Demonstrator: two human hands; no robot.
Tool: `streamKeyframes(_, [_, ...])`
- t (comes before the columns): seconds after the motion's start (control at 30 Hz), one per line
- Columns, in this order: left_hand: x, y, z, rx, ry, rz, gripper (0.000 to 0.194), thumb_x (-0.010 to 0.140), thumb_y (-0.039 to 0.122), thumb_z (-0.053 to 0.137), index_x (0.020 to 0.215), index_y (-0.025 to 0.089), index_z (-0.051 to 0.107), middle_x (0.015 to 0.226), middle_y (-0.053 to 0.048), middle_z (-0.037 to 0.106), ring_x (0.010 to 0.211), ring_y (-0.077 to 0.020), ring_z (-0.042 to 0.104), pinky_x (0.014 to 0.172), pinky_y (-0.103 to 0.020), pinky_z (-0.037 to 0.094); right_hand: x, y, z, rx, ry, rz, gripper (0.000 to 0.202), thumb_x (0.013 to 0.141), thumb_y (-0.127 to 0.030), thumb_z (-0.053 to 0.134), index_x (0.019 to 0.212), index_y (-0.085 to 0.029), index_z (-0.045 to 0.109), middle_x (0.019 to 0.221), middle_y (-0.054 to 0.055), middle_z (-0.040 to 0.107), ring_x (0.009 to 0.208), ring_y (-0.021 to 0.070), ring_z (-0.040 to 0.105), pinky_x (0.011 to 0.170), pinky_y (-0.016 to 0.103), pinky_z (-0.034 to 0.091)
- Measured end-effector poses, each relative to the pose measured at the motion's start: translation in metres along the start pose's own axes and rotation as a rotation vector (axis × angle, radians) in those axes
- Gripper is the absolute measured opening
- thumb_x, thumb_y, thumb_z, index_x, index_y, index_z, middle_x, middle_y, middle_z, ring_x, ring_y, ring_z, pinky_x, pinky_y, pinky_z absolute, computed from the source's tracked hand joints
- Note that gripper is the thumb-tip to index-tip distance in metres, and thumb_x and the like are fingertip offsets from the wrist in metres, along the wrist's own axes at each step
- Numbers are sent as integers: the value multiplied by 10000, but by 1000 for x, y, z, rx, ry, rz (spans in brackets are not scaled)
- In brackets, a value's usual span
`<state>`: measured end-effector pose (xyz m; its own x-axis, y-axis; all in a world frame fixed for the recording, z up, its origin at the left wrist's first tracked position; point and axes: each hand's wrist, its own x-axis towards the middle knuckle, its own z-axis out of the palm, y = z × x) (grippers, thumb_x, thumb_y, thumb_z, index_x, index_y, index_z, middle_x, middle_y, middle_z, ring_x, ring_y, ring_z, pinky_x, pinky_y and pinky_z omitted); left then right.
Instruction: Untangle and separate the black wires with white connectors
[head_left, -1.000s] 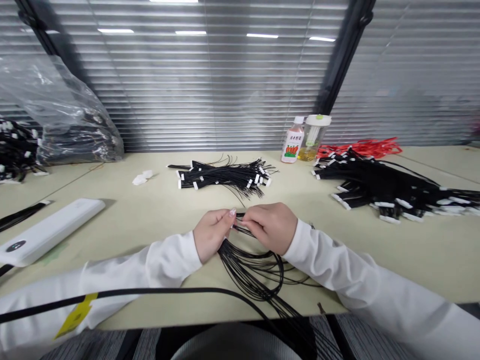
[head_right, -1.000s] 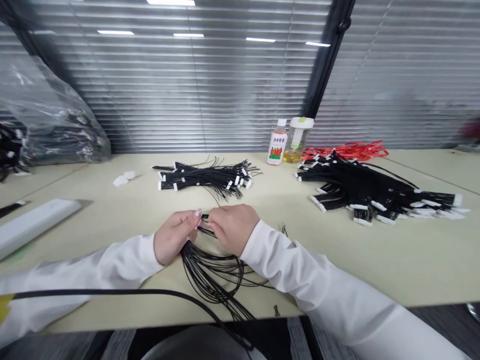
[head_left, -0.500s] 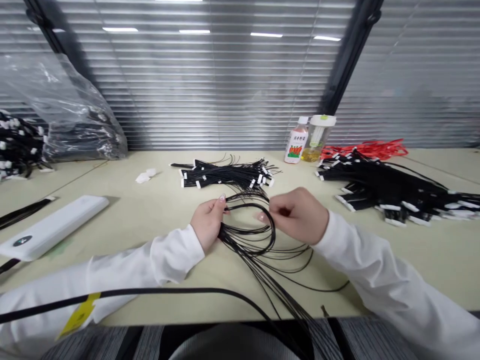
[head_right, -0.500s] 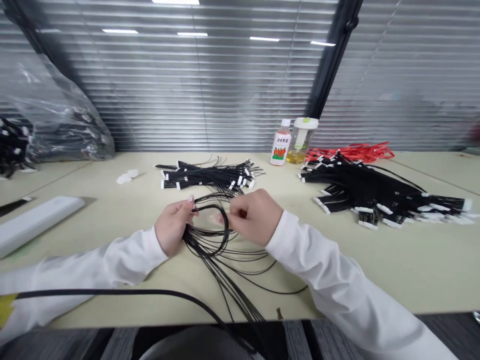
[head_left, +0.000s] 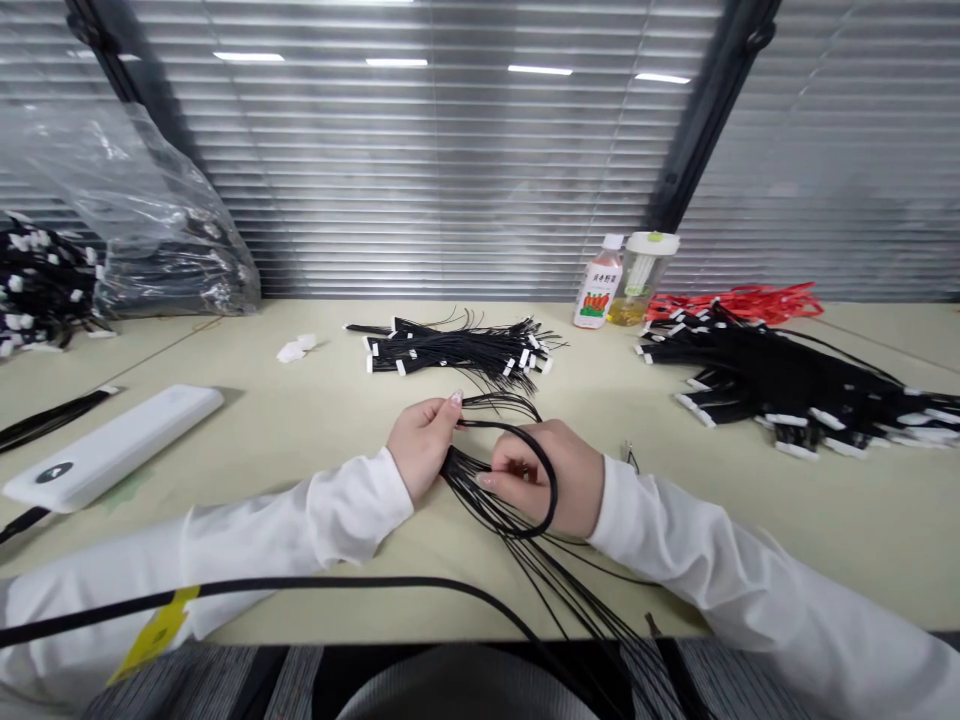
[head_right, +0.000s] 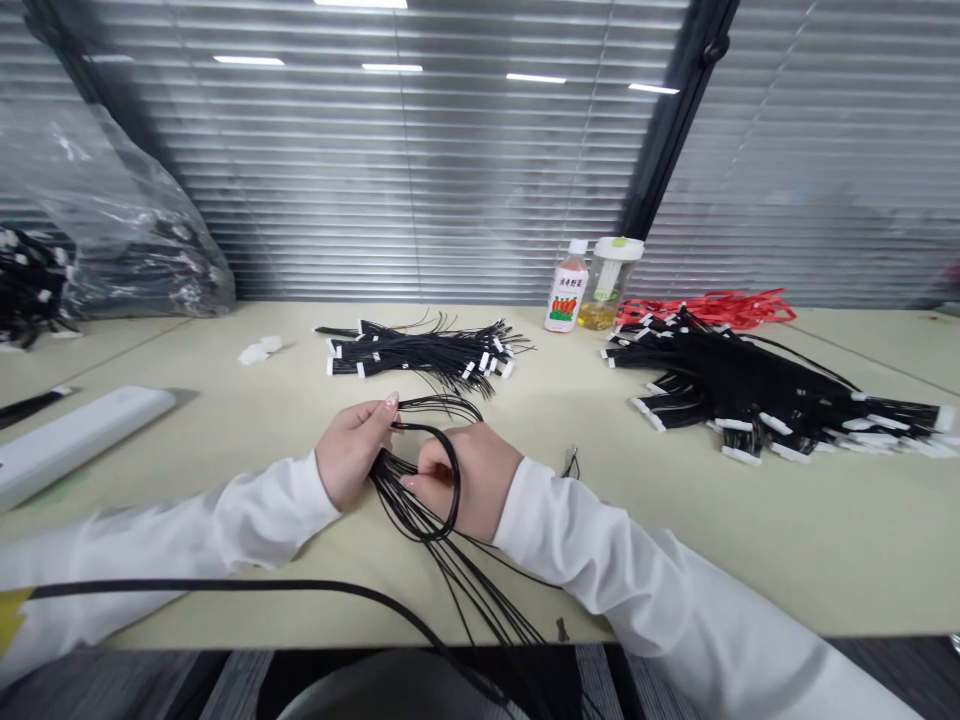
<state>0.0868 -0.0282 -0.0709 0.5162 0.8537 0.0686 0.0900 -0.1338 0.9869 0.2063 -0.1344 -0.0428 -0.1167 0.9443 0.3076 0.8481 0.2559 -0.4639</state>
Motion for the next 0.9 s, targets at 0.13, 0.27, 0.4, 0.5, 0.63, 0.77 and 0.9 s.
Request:
streamKeyframes(0.13, [-1, 2, 1, -30, -21, -11, 398, 685, 526, 474, 576, 143, 484, 388, 70, 311, 375, -35, 266, 366, -161, 206, 0, -2, 4, -31, 40, -22, 166, 711, -269, 508, 611, -137, 511, 543, -18, 492, 498, 41, 389, 506, 167, 295])
streamKeyframes(0.27, [-3, 5, 2, -62, -20, -21, 402, 681, 524, 479, 569, 138, 471, 382, 75, 298, 373, -30, 258, 368, -157, 211, 0, -1, 6, -75, 10, -11, 55, 680, -201, 500, 691, -148, 507, 589, -15, 494, 522, 50, 395, 515, 172, 296])
streamKeyframes(0.4, [-2, 5, 2, -70, -28, -28, 399, 680, 523, 481, 573, 139, 469, 381, 75, 307, 370, -30, 257, 365, -157, 217, 0, 2, 6, -115, 35, -14, 124, 700, -280, 499, 693, -157, 509, 622, -13, 490, 534, 48, 384, 514, 173, 283])
streamKeyframes(0.5, [-2, 4, 2, -65, -38, -18, 396, 679, 524, 481, 580, 141, 475, 390, 72, 314, 376, -34, 268, 365, -160, 220, 0, 2, 7, -123, 53, -52, 281, 755, -356, 448, 578, -143, 491, 562, -13, 461, 523, 45, 360, 521, 179, 271])
streamKeyframes(0.63, [-2, 5, 1, -32, -50, 4, 403, 688, 527, 466, 578, 139, 475, 402, 66, 319, 385, -38, 279, 374, -166, 228, 2, 0, 10, -103, 8, -64, 351, 766, -371, 443, 518, -133, 513, 521, -12, 426, 512, 44, 343, 523, 186, 260])
streamKeyframes(0.77, [-3, 8, 2, 6, -40, 26, 411, 694, 532, 456, 575, 138, 477, 405, 64, 324, 395, -41, 285, 384, -172, 232, 5, -1, 16, -80, -11, -64, 329, 765, -317, 442, 505, -122, 494, 533, -5, 418, 530, 53, 351, 534, 190, 273])
streamKeyframes(0.9, [-2, 6, 1, 20, -40, 44, 420, 699, 538, 446, 575, 138, 487, 403, 64, 324, 391, -39, 282, 379, -173, 228, 5, 1, 20, -35, 1, -8, 330, 802, -297, 387, 535, -125, 478, 572, 2, 460, 554, 55, 393, 560, 189, 295])
